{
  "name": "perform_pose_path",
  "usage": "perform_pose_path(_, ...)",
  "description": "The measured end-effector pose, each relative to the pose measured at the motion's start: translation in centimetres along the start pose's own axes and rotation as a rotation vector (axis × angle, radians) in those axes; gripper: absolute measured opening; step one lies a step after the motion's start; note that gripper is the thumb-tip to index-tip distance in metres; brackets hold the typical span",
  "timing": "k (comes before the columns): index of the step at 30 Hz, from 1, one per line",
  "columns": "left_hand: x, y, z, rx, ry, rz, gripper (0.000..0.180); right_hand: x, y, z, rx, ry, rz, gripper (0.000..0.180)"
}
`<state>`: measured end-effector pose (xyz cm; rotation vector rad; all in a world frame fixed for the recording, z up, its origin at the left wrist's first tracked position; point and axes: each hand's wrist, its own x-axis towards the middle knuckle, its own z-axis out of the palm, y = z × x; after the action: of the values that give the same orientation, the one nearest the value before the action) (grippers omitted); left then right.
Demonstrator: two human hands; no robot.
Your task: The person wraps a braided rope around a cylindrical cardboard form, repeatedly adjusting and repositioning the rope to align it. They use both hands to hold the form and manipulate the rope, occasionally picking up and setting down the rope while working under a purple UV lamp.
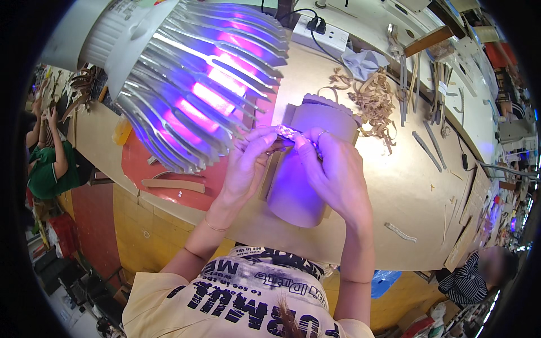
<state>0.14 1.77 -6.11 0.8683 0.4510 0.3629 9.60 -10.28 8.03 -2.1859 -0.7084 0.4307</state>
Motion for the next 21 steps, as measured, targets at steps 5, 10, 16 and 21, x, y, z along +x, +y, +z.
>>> perform_pose_path(5,0.5,0.8,0.8,0.111,0.103,-0.044,0.017,0.1,-0.2,0.1,-0.063,0.036,-0.049,0.028)
perform_pose_path(10,0.2,2.0,1.3,-0.078,0.263,-0.285,0.014,0.5,0.2,-0.4,0.044,0.034,0.011,0.016)
perform_pose_path(16,0.4,1.0,0.5,-0.196,0.239,-0.250,0.009,0.3,0.9,-0.9,0.184,-0.013,0.165,0.028)
perform_pose_path(21,0.1,0.1,-0.2,-0.223,0.118,-0.102,0.006,0.5,1.2,-1.0,0.101,-0.028,0.046,0.028)
